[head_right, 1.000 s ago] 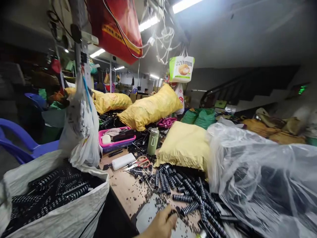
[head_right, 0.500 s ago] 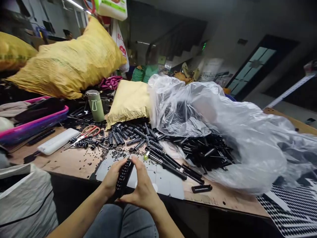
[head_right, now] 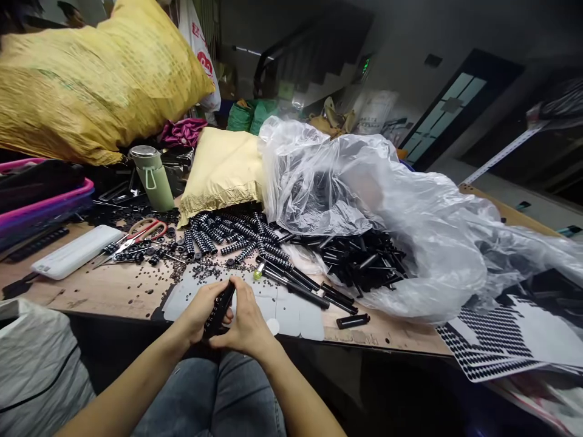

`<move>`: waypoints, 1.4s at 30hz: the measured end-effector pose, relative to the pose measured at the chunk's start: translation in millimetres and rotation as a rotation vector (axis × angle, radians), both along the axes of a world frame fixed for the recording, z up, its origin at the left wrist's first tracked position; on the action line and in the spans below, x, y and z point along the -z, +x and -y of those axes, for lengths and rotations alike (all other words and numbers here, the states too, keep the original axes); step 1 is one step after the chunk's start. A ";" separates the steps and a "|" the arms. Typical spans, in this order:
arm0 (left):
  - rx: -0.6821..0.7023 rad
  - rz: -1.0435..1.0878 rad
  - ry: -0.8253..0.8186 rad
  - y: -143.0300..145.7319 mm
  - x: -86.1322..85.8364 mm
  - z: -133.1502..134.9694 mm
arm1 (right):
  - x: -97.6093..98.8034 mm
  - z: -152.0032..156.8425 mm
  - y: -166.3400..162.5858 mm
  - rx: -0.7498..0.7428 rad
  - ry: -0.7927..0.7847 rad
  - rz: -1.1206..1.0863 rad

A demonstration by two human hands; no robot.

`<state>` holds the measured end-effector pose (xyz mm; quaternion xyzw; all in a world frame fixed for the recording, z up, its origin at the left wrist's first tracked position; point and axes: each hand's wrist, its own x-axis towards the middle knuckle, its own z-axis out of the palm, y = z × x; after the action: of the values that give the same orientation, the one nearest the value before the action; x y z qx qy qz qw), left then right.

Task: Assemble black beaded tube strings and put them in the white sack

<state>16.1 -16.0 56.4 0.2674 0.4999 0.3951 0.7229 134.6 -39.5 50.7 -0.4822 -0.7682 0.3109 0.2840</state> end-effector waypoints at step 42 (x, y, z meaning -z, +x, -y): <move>0.398 -1.620 1.182 14.7 93.3 26.4 | -10.1 30.2 -1.5 0.206 0.045 0.455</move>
<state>30.8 -42.4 -36.9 0.8460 0.5103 0.1519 -0.0272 133.1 -69.7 60.7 -0.6093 -0.7657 0.1466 0.1445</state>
